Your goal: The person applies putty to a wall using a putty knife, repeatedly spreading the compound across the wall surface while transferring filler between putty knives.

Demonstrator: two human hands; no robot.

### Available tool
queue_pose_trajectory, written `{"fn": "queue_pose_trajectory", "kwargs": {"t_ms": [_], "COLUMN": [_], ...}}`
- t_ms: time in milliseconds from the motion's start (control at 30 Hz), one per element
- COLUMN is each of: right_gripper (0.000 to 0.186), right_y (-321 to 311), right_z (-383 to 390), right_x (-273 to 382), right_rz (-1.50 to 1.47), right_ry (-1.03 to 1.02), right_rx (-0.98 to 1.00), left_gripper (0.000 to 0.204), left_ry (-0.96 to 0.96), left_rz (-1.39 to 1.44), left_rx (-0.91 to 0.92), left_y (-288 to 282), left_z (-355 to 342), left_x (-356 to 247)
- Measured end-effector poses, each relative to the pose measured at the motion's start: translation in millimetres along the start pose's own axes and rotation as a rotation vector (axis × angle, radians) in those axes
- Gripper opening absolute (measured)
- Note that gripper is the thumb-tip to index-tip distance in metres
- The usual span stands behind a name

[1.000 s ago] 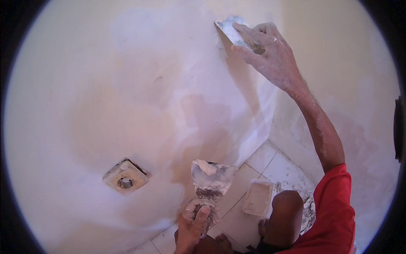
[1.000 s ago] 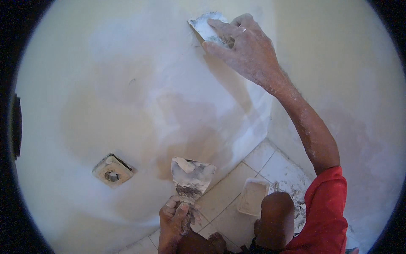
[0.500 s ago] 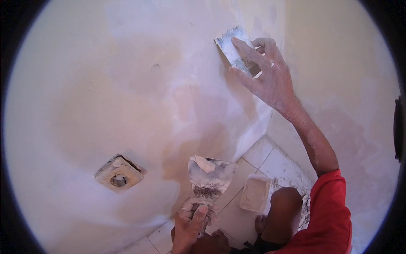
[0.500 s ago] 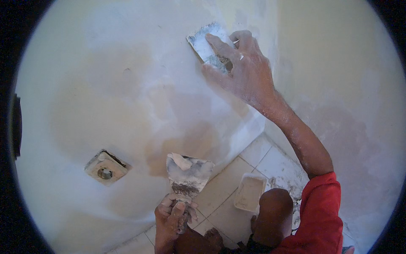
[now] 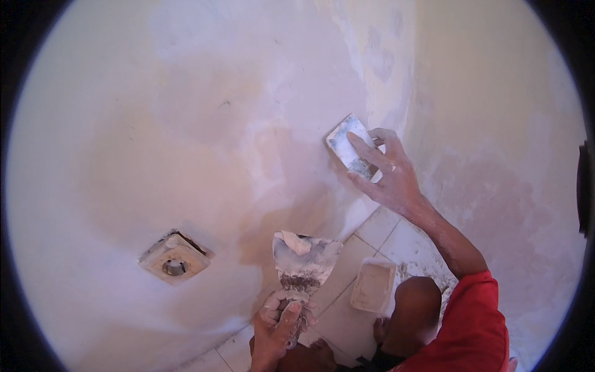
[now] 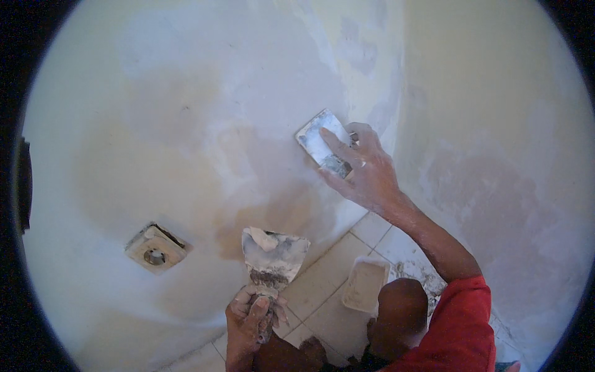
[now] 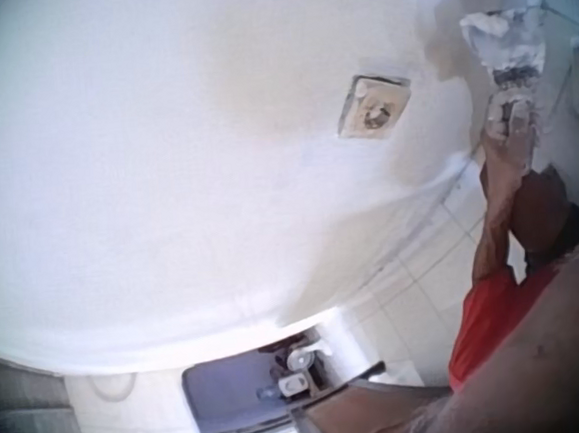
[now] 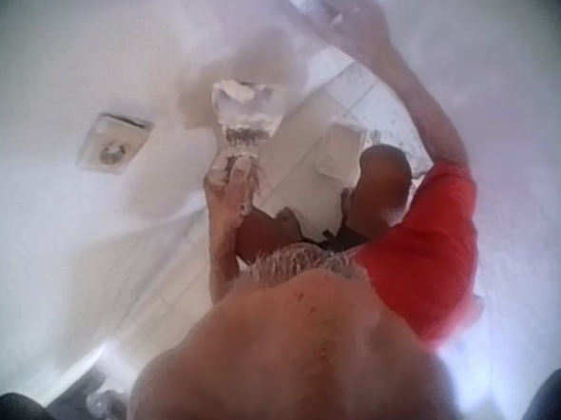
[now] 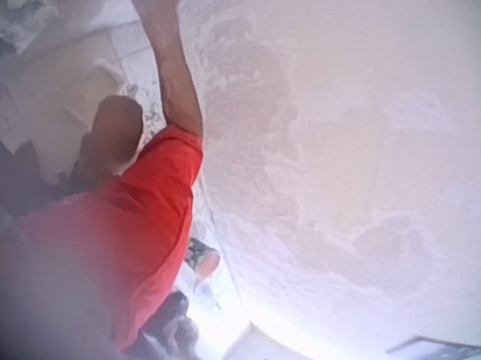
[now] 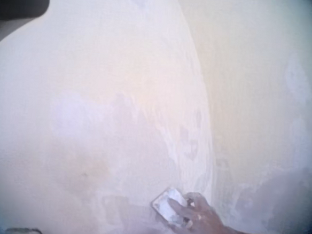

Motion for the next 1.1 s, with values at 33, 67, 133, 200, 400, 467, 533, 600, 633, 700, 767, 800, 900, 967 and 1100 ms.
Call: {"fn": "queue_pose_trajectory", "kwargs": {"t_ms": [33,67,133,200,400,467,533,600,633,700,767,800,900,967,1100], "right_gripper": [0.06,0.06,0.059,0.058,0.061,0.06,0.06,0.059,0.059,0.059,0.061,0.061,0.059,0.057,0.066], "right_y": [-4.2,-9.2,-33.4,-49.1,-65.7,-61.1,-55.9,-44.8,-41.8,-30.5,-29.8,-27.6,-30.4,-31.9,-16.6], "right_z": [-1.4,-10.3,-48.4,-88.4,-132.1,-125.2,-112.1,-93.0,-82.8,-61.4,-45.2,-38.1,-46.4,-65.9,-98.8], "right_x": [-1.9,-2.4,-8.3,-3.8,24.5,31.5,35.2,35.6,33.6,33.3,25.5,19.1,-2.2,-12.0,-15.8], "right_rz": [-0.035,-0.034,-0.135,-0.2,-0.122,-0.091,-0.057,-0.027,-0.025,0.109,0.101,0.049,-0.002,-0.005,-0.03], "right_ry": [0.023,0.023,0.095,0.172,0.14,0.106,0.072,0.0,0.001,-0.037,0.008,-0.001,-0.11,-0.206,-0.353], "right_rx": [0.01,0.009,-0.069,-0.064,-0.184,-0.195,-0.207,-0.186,-0.184,-0.108,-0.001,0.035,-0.021,-0.11,-0.132], "left_gripper": [0.034,0.034,0.032,0.032,0.032,0.032,0.032,0.03,0.029,0.03,0.032,0.032,0.031,0.031,0.027], "left_ry": [0.021,0.022,0.008,0.0,-0.001,-0.007,-0.017,-0.035,-0.049,-0.033,-0.013,-0.004,0.0,-0.01,-0.072], "left_rz": [-0.014,-0.014,-0.03,-0.029,0.01,0.011,-0.011,-0.003,0.005,-0.016,-0.036,-0.028,-0.033,-0.049,-0.018], "left_rx": [-0.039,-0.037,-0.007,-0.012,-0.009,-0.018,-0.029,0.007,0.04,0.012,-0.009,-0.018,-0.021,-0.015,0.024], "left_y": [-0.3,-0.1,1.1,0.5,3.1,2.3,1.6,-1.0,-0.2,0.6,0.3,-1.3,2.0,2.6,1.2], "left_z": [-0.6,-1.7,-3.5,-3.4,-5.4,-5.1,-4.8,-5.3,-4.9,-6.0,-6.8,-6.3,-7.9,-7.2,-6.6], "left_x": [-1.4,-1.8,-1.6,-1.9,-0.6,-0.9,-1.0,0.0,0.9,-1.7,-2.6,-2.3,-4.8,-4.9,0.9]}}
Point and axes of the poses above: each hand's wrist, its own z-axis away from the middle knuckle, its own y-axis out of the palm, x = y × z, the point moved 6 cm from there along -z, towards the middle knuckle, and after that the axes turned 10 degrees about y, right-handed, at the moved point
